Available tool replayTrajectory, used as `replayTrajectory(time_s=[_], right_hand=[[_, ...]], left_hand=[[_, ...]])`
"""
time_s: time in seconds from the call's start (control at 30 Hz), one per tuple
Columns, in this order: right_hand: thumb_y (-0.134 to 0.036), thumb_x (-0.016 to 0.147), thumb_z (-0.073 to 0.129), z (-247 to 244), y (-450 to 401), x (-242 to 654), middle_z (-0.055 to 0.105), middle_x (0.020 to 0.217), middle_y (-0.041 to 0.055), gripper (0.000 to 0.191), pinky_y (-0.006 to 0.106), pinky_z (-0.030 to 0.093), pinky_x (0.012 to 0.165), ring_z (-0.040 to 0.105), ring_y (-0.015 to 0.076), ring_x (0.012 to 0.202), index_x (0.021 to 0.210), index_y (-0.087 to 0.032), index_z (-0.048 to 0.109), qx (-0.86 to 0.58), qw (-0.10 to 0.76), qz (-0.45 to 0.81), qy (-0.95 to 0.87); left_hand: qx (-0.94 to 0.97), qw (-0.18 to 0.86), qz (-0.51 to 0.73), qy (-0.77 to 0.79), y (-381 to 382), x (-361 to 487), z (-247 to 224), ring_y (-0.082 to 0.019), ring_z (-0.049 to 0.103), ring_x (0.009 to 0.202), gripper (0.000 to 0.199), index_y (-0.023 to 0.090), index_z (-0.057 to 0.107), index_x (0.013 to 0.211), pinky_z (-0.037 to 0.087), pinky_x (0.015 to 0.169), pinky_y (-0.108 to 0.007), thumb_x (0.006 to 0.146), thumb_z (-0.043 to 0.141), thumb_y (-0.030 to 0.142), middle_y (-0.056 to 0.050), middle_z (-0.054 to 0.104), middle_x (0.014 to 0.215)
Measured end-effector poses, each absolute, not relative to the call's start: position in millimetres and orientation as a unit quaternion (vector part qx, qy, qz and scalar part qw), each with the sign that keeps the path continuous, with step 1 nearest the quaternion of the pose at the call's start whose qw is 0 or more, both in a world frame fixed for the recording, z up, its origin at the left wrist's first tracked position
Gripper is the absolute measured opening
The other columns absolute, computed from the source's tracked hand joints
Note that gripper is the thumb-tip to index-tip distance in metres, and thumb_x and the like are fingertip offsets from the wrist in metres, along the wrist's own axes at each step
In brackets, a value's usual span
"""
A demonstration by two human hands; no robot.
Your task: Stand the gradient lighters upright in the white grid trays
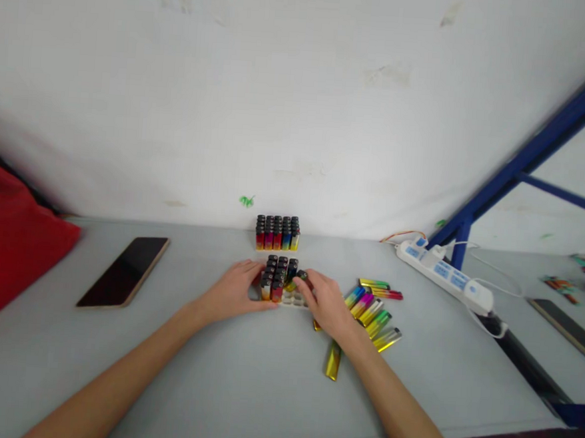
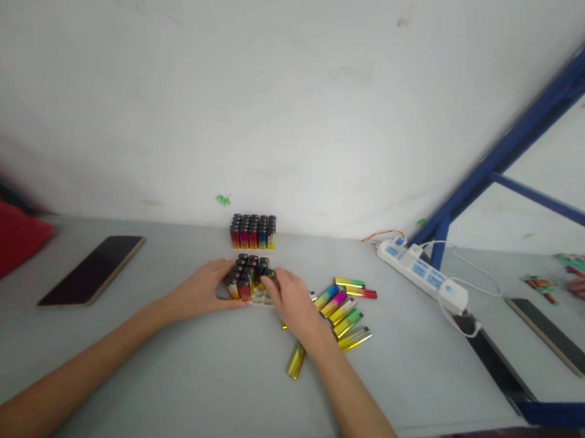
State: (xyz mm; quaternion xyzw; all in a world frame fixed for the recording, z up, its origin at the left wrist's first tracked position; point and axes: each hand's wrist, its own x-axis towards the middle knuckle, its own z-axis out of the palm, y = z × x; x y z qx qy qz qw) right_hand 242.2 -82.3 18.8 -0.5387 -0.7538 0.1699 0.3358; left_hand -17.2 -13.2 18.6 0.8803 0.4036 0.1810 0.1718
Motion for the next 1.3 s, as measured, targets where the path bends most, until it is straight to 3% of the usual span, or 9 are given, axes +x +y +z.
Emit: replayTrajectory(time_s=[0.27,0.5,0.7,0.9,1.07,1.17,1.3], right_hand=[[-0.037,0.118,0.062,22,-82,232,0.075,0.108,0.0122,0.021,0.039,0.054,0.091,0.071,0.0284,0.102,0.110,-0.021,0.072,-0.567,0.185,0.042,-0.801],[-0.035,0.119,0.055,24,-79,290,0.074,0.103,0.0085,0.025,0.036,0.052,0.093,0.069,0.0248,0.098,0.107,-0.021,0.073,-0.599,0.297,0.046,-0.742],[-0.024,0.105,0.061,21,-85,395,0.078,0.100,0.0093,0.015,0.041,0.056,0.095,0.072,0.0250,0.094,0.101,-0.021,0.075,-0.705,0.330,0.023,-0.627],[-0.042,0.100,0.071,23,-130,437,0.082,0.115,0.0134,0.025,0.045,0.063,0.089,0.078,0.0289,0.100,0.111,-0.022,0.082,-0.714,0.331,0.071,-0.613],[-0.054,0.102,0.072,25,-168,425,0.081,0.115,0.0132,0.034,0.045,0.063,0.088,0.077,0.0309,0.103,0.113,-0.023,0.082,-0.701,0.324,0.097,-0.628],[-0.061,0.099,0.078,21,-184,403,0.079,0.113,0.0140,0.043,0.050,0.061,0.095,0.075,0.0343,0.105,0.118,-0.023,0.080,-0.734,0.283,0.051,-0.615],[-0.066,0.090,0.089,12,-196,368,0.077,0.125,0.0182,0.058,0.057,0.057,0.099,0.071,0.0427,0.116,0.128,-0.024,0.078,-0.769,0.214,-0.035,-0.602]], left_hand=[[0.878,0.174,0.200,0.399,-11,-16,17,-0.038,0.076,0.110,0.062,0.023,0.076,0.115,0.059,0.108,-0.049,0.080,0.085,0.074,-0.012,0.083,0.117],[0.880,0.167,0.186,0.404,-6,-19,15,-0.038,0.078,0.108,0.066,0.023,0.078,0.114,0.061,0.104,-0.050,0.079,0.082,0.079,-0.014,0.084,0.117],[0.878,0.168,0.189,0.407,-1,-20,13,-0.040,0.078,0.111,0.068,0.024,0.079,0.114,0.062,0.107,-0.052,0.077,0.082,0.081,-0.015,0.084,0.118],[0.879,0.172,0.214,0.390,-1,-20,11,-0.041,0.078,0.107,0.067,0.025,0.079,0.112,0.062,0.106,-0.055,0.078,0.080,0.084,-0.014,0.084,0.116],[0.874,0.164,0.217,0.403,-1,-20,10,-0.040,0.078,0.106,0.069,0.027,0.079,0.110,0.063,0.104,-0.054,0.075,0.080,0.087,-0.013,0.084,0.112],[0.878,0.161,0.206,0.402,-2,-20,13,-0.040,0.077,0.107,0.070,0.025,0.077,0.112,0.063,0.105,-0.054,0.078,0.078,0.086,-0.013,0.083,0.116],[0.879,0.156,0.195,0.406,-3,-20,15,-0.040,0.076,0.105,0.068,0.023,0.075,0.109,0.063,0.103,-0.054,0.081,0.077,0.085,-0.013,0.082,0.113]])
